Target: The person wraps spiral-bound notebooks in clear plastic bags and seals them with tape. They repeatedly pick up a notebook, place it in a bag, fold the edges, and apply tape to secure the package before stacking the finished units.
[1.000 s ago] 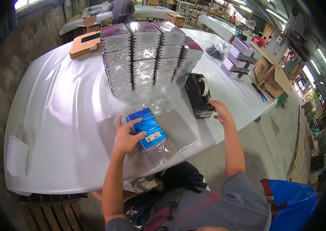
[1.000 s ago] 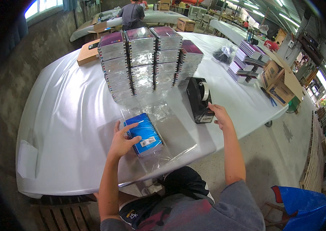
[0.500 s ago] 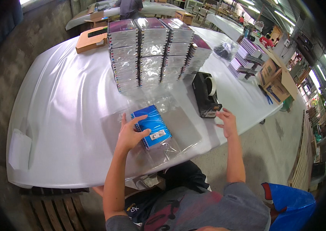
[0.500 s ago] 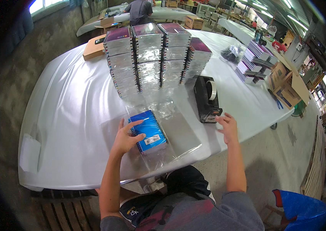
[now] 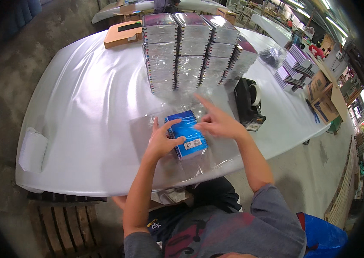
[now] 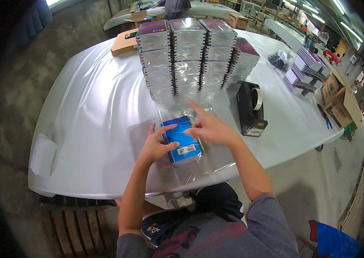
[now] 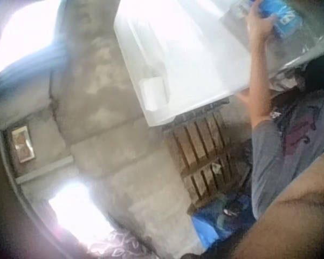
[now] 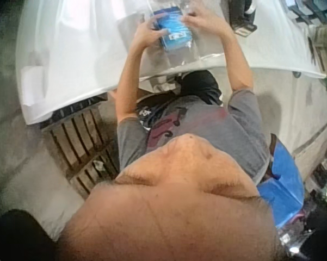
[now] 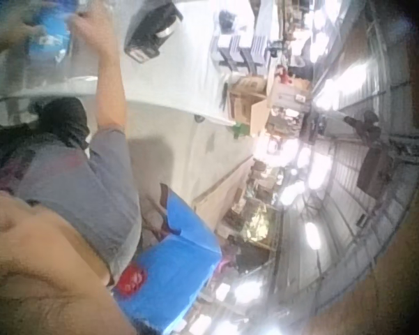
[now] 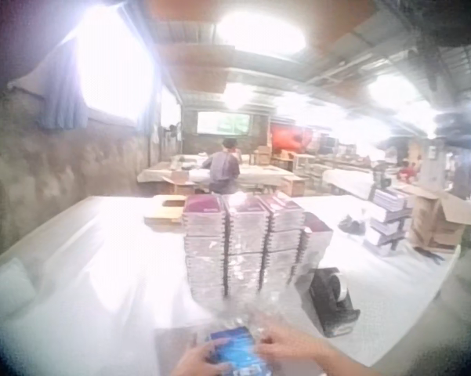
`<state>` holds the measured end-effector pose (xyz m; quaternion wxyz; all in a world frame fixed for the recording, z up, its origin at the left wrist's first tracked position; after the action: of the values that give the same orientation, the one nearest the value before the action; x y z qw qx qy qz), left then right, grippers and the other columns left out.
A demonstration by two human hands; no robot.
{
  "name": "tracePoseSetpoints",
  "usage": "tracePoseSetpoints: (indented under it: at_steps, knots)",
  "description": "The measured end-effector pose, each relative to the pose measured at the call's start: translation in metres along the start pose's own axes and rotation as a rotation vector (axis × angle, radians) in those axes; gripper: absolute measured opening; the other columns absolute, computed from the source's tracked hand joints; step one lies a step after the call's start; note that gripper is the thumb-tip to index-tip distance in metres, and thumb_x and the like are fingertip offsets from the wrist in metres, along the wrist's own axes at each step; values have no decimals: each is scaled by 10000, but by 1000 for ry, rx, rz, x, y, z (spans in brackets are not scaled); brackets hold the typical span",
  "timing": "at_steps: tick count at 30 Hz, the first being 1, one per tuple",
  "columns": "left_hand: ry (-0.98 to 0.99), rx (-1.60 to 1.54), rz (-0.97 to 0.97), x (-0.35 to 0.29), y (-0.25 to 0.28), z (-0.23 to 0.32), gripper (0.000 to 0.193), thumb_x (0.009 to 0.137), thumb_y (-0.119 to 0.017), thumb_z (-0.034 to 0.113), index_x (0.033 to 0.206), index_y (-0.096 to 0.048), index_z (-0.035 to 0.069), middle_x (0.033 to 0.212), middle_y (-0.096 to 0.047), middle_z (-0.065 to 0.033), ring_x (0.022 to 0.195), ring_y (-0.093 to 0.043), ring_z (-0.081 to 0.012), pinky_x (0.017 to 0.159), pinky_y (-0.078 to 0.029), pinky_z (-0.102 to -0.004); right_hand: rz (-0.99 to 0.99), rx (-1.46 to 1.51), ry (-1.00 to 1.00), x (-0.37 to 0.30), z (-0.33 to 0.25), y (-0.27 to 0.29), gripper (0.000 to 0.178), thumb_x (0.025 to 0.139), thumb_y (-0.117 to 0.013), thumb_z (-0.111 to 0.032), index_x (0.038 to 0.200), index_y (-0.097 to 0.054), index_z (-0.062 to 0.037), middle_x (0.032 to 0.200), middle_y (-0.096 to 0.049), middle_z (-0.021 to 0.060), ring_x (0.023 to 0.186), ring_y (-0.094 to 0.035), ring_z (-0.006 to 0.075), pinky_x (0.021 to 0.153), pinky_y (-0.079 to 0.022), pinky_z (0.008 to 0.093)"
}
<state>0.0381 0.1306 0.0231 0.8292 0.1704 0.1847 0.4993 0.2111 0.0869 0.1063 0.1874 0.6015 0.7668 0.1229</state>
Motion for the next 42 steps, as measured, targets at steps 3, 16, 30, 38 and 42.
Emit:
tracePoseSetpoints:
  at_steps: [3,16,30,38,42]
  knots:
    - [-59,38,19,1,-2,5,630,656,-761,267,1254,-568,237,1434,-222,-340,1202,-504,-293,921,-471,-370,-71,-93,17,36,5,-19,963,759,-735,-218,1490,-112,-156,693,-626,89,555,-555,137,521,-448,263]
    - [13,-153,64,-4,-11,-10,969,666,-768,315,1439,-229,87,1340,-447,-247,1056,-601,-307,930,-455,-348,-54,-614,-179,32,74,0,983,701,-739,-502,1399,-280,16,1033,-617,290,973,-616,389,835,-478,434]
    - [-617,-353,512,-75,-39,51,1261,630,-851,300,1445,50,-37,1426,-267,-238,1288,-353,-337,1077,-273,-412,104,370,333,-37,50,-28,967,669,-727,121,1442,-194,-109,1376,-344,97,1307,-343,202,1067,-294,334]
    - [-493,63,602,-74,-61,31,1148,623,-831,352,1429,-117,-46,1392,-260,-266,1261,-335,-383,1039,-293,-463,165,-159,344,-32,79,-38,1147,638,-820,-82,1472,-35,-41,1519,-131,182,1413,-127,274,1146,-120,368]
    - [-753,204,773,-101,-38,49,807,686,-775,278,1328,-382,-12,1322,-422,-205,1221,-425,-354,1021,-315,-457,262,126,324,-54,63,-25,1062,625,-816,-51,1453,-150,-36,1508,-190,166,1403,-188,273,1140,-174,369]
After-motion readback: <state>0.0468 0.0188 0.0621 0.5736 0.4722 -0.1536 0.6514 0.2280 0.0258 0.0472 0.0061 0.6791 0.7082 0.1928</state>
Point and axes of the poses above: each hand's wrist, its own x-axis towards the middle knuckle, its own y-axis out of the back of the hand, z = x × y, the point moved 6 cm from there along x, towards the middle knuckle
